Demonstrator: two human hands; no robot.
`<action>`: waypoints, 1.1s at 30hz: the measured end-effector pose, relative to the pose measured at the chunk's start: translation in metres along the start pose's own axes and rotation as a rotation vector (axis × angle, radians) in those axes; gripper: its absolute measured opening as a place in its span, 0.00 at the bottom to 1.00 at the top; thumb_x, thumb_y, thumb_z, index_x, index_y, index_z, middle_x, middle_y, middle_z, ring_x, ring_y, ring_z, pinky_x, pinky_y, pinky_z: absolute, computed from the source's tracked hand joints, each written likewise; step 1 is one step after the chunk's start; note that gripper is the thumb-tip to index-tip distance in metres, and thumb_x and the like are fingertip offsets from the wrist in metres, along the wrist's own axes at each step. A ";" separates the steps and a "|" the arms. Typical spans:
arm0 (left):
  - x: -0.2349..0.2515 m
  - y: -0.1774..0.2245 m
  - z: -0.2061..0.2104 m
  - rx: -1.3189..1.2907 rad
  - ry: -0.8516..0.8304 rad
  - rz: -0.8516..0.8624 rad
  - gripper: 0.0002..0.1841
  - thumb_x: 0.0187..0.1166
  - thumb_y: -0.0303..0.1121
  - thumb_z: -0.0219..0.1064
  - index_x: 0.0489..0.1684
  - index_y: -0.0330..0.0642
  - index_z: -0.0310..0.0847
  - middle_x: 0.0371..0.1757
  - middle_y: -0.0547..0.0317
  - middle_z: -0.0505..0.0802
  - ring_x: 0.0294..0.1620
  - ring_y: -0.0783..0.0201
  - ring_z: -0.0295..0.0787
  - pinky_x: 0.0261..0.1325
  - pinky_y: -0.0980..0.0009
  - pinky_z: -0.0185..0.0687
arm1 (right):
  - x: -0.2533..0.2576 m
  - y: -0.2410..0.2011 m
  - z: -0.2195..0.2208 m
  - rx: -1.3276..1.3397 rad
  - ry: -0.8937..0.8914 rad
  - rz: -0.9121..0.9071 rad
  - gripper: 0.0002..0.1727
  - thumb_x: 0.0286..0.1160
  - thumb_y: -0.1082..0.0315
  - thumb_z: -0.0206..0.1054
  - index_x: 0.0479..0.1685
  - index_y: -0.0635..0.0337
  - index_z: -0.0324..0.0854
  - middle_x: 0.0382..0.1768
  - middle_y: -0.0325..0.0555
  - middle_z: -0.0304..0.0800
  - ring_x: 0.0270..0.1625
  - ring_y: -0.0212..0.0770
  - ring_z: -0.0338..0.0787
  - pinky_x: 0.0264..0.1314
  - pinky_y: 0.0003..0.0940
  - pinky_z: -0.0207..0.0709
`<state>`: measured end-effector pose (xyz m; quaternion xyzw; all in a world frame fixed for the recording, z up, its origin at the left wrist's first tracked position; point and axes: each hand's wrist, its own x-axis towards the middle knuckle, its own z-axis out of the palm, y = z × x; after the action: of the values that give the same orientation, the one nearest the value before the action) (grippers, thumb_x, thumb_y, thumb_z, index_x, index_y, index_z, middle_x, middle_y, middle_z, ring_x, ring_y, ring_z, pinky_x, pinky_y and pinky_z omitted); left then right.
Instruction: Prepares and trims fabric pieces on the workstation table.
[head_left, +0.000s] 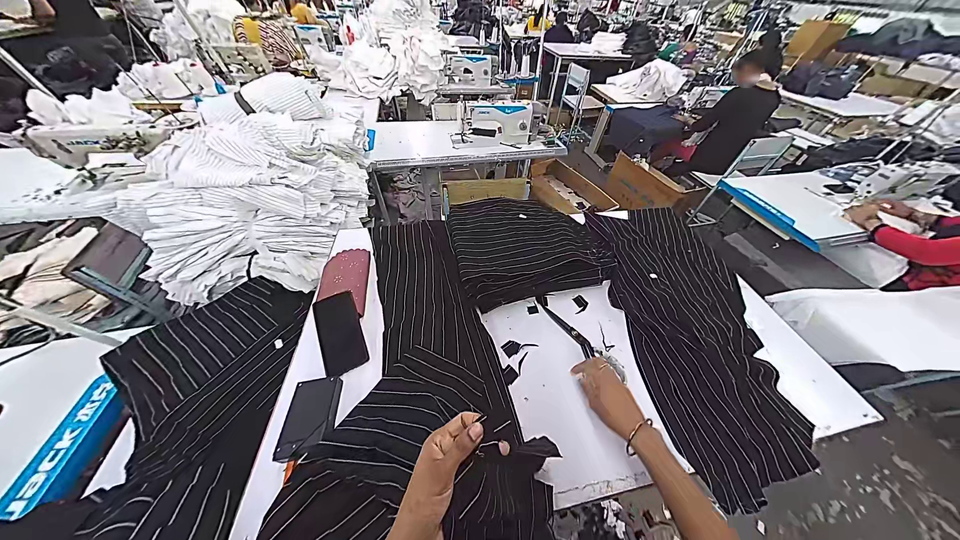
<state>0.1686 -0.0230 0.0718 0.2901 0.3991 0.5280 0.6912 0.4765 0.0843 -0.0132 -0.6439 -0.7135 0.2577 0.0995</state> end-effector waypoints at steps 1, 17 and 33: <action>0.001 -0.002 0.001 -0.019 -0.012 0.004 0.14 0.85 0.27 0.53 0.39 0.44 0.88 0.32 0.63 0.97 0.33 0.75 0.94 0.42 0.78 0.90 | 0.005 0.015 -0.004 -0.028 0.045 0.089 0.20 0.80 0.73 0.61 0.68 0.70 0.81 0.73 0.73 0.77 0.78 0.70 0.76 0.82 0.60 0.67; 0.015 0.000 0.012 0.212 -0.068 0.126 0.10 0.84 0.24 0.55 0.42 0.40 0.85 0.30 0.67 0.94 0.34 0.75 0.92 0.42 0.78 0.88 | -0.118 0.000 -0.002 1.268 -0.368 0.171 0.10 0.88 0.63 0.49 0.45 0.48 0.77 0.27 0.27 0.88 0.26 0.22 0.84 0.30 0.17 0.78; 0.004 0.012 0.021 0.435 -0.101 0.372 0.03 0.79 0.25 0.66 0.41 0.42 0.86 0.28 0.78 0.91 0.28 0.86 0.83 0.34 0.87 0.77 | -0.188 -0.068 -0.034 0.539 -0.415 -0.158 0.33 0.62 0.32 0.75 0.42 0.53 0.75 0.23 0.26 0.72 0.25 0.20 0.73 0.30 0.21 0.67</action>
<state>0.1811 -0.0150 0.0914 0.5256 0.4082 0.5327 0.5229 0.4626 -0.0922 0.0852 -0.4712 -0.6723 0.5539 0.1384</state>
